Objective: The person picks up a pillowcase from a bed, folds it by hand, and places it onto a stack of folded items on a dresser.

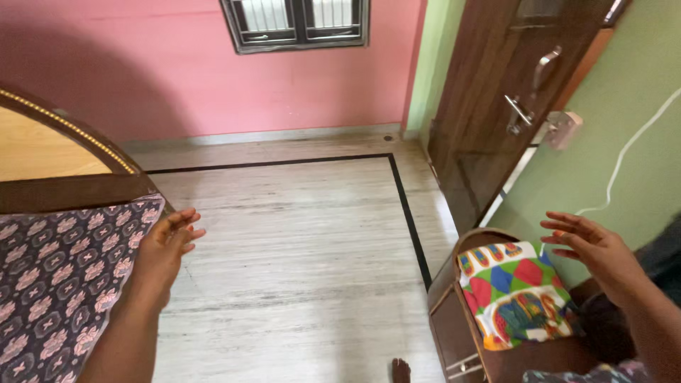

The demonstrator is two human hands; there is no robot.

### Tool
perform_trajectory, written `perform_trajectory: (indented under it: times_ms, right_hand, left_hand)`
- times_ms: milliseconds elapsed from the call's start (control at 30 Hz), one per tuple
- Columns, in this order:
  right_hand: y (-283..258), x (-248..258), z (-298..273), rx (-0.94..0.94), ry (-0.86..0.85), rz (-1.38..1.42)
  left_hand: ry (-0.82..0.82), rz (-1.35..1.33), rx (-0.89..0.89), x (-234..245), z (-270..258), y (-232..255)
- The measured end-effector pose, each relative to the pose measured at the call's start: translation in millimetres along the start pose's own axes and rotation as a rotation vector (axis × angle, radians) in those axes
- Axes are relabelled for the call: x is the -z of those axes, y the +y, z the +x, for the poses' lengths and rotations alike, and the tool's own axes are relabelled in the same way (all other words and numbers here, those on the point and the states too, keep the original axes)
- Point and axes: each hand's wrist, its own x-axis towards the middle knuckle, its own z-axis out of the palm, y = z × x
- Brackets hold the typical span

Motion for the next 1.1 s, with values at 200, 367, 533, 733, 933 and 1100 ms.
perform_trajectory:
  times_ms: [200, 367, 533, 733, 933, 1100]
  right_hand:
    - [-44, 17, 149, 0.118, -0.165, -0.344]
    - [-87, 22, 269, 0.278, -0.137, -0.693]
    - [-114, 3, 346, 0.430, -0.015, -0.665]
    - [-99, -48, 418, 0.537, 0.041, -0.152]
    - [-100, -149, 505, 0.540, -0.088, 0.124]
    - [-143, -244, 550, 0.494, -0.096, 0.180]
  left_hand:
    - [0.047, 0.224, -0.130, 31, 107, -14]
    - [0.153, 0.596, -0.133, 30, 160, 5]
    - [0.298, 0.718, -0.024, 1, 162, 36]
    - [0.461, 0.394, -0.004, -21, 172, 21]
    - [0.495, -0.080, -0.102, -18, 269, -40]
    - [0.502, -0.117, -0.057, -17, 354, -49]
